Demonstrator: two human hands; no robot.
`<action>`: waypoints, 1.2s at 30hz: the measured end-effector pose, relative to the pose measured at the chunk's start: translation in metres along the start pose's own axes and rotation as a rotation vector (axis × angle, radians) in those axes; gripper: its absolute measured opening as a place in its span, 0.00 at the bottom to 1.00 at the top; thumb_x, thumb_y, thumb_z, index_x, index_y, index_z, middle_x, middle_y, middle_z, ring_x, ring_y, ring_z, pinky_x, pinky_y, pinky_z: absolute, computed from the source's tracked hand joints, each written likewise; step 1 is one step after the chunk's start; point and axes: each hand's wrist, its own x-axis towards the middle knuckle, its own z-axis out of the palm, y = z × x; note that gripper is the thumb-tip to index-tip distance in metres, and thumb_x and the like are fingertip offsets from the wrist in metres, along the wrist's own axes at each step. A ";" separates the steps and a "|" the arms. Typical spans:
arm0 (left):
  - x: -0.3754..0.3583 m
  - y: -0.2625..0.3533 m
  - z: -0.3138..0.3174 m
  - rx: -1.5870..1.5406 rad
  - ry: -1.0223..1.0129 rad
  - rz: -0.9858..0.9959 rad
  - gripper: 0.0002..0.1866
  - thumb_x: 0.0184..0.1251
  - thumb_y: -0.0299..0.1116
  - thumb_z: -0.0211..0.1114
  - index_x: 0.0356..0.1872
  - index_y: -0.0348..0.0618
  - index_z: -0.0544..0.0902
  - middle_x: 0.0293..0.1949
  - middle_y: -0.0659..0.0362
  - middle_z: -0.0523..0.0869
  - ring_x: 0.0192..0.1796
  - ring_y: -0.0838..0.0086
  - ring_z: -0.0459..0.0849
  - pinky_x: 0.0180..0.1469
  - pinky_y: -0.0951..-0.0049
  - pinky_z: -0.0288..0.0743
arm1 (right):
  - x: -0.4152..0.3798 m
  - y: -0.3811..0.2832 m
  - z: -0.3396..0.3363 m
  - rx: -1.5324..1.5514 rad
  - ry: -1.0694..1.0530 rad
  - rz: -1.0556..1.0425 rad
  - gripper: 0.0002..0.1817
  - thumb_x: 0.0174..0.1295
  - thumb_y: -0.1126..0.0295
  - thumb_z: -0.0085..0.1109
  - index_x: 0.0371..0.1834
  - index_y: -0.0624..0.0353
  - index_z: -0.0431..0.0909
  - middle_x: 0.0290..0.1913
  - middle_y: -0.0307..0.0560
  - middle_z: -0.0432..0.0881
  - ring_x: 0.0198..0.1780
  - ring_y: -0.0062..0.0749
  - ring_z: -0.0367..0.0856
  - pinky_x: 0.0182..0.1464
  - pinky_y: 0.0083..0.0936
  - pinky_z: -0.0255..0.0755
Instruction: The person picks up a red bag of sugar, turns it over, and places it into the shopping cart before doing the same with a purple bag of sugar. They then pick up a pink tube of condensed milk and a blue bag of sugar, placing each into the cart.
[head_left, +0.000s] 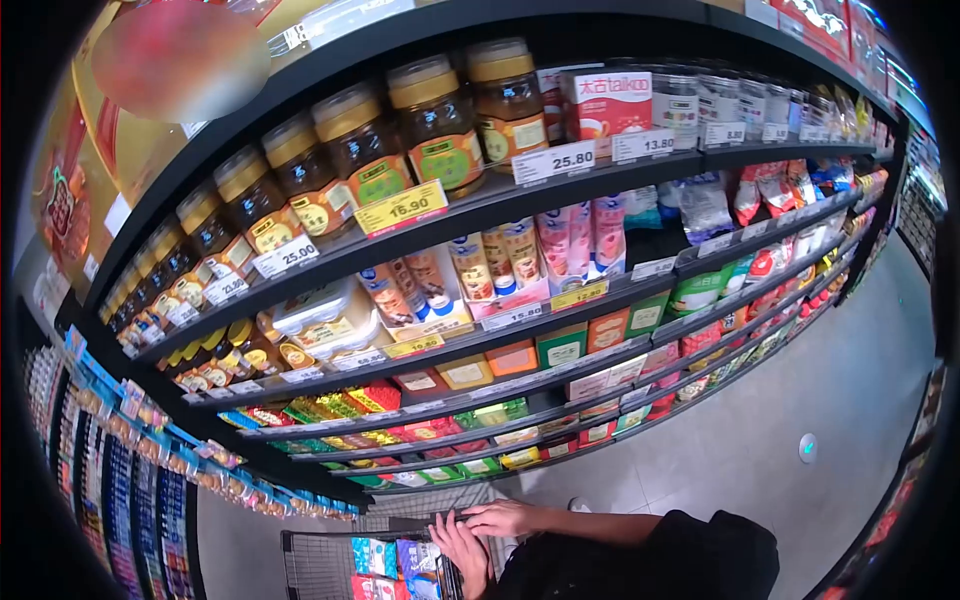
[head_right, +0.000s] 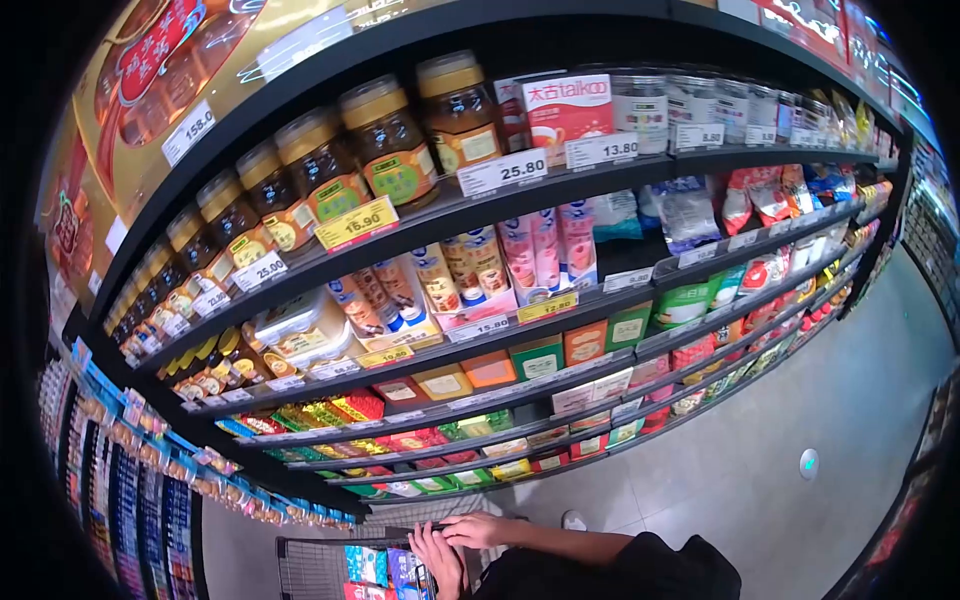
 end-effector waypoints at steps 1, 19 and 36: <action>0.000 0.002 -0.001 -0.006 0.009 -0.012 0.23 0.78 0.40 0.41 0.61 0.33 0.72 0.63 0.39 0.70 0.71 0.45 0.59 0.75 0.44 0.44 | 0.001 0.000 0.000 0.020 -0.007 0.008 0.18 0.71 0.57 0.52 0.57 0.54 0.77 0.68 0.53 0.72 0.59 0.51 0.78 0.59 0.41 0.72; -0.011 -0.008 -0.022 -0.156 -0.071 -0.292 0.32 0.78 0.49 0.42 0.76 0.42 0.57 0.78 0.43 0.50 0.79 0.49 0.44 0.75 0.48 0.37 | 0.021 -0.008 0.014 0.139 0.104 0.024 0.14 0.67 0.63 0.56 0.50 0.57 0.82 0.66 0.55 0.73 0.56 0.52 0.80 0.56 0.39 0.76; -0.071 -0.106 -0.074 -0.513 -0.204 -0.332 0.32 0.61 0.39 0.71 0.66 0.38 0.73 0.68 0.47 0.70 0.75 0.51 0.57 0.76 0.57 0.51 | 0.108 -0.046 0.048 0.070 -0.026 0.122 0.11 0.66 0.62 0.58 0.46 0.51 0.85 0.62 0.51 0.77 0.55 0.48 0.81 0.55 0.35 0.75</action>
